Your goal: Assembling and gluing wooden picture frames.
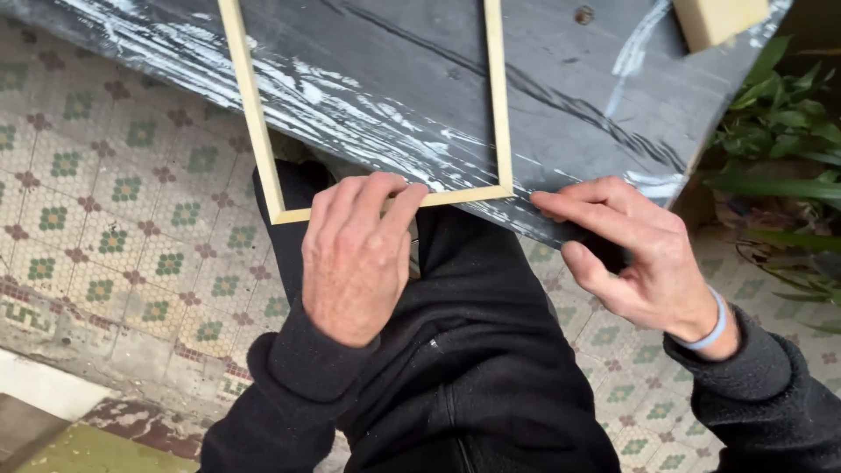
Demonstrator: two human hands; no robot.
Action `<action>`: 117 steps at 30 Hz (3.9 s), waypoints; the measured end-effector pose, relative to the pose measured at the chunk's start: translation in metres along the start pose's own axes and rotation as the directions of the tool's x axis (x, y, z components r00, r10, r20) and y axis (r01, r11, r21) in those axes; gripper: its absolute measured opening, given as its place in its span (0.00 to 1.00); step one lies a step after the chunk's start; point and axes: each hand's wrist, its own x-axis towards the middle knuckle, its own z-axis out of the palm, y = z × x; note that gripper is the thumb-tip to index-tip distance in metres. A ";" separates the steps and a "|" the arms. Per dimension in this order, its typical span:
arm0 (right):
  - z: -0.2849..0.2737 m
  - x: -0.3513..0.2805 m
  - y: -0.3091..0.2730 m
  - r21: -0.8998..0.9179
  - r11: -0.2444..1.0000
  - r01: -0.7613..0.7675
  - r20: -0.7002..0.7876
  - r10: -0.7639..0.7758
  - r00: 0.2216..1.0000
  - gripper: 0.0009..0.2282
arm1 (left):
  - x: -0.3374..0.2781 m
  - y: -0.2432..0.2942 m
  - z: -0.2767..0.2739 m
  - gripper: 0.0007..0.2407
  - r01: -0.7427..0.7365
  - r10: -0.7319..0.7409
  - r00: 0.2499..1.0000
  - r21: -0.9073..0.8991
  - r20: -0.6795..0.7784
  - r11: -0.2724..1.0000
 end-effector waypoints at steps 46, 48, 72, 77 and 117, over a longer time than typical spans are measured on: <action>-0.038 0.031 0.022 -0.342 0.827 0.447 0.239 -0.383 0.892 0.13 | 0.032 -0.002 0.014 0.10 -0.028 0.034 0.999 -0.228 0.024 0.973; -0.031 0.017 0.040 -0.181 0.917 0.354 0.149 -0.330 0.932 0.15 | 0.054 -0.008 0.021 0.15 0.186 -0.134 0.973 -0.297 0.186 0.937; -0.028 -0.013 0.021 0.427 0.904 -0.032 -0.039 0.054 0.998 0.18 | 0.001 -0.032 -0.028 0.12 -0.066 0.044 0.995 0.265 0.088 0.962; -0.021 -0.008 0.024 0.285 0.957 -0.060 -0.017 0.068 0.998 0.18 | 0.010 -0.059 -0.006 0.11 -0.112 0.103 0.994 0.310 0.046 0.944; -0.024 0.012 0.000 -0.277 0.926 0.257 0.149 -0.223 0.963 0.14 | 0.022 -0.014 0.031 0.09 -0.226 0.203 0.972 -0.224 -0.121 0.948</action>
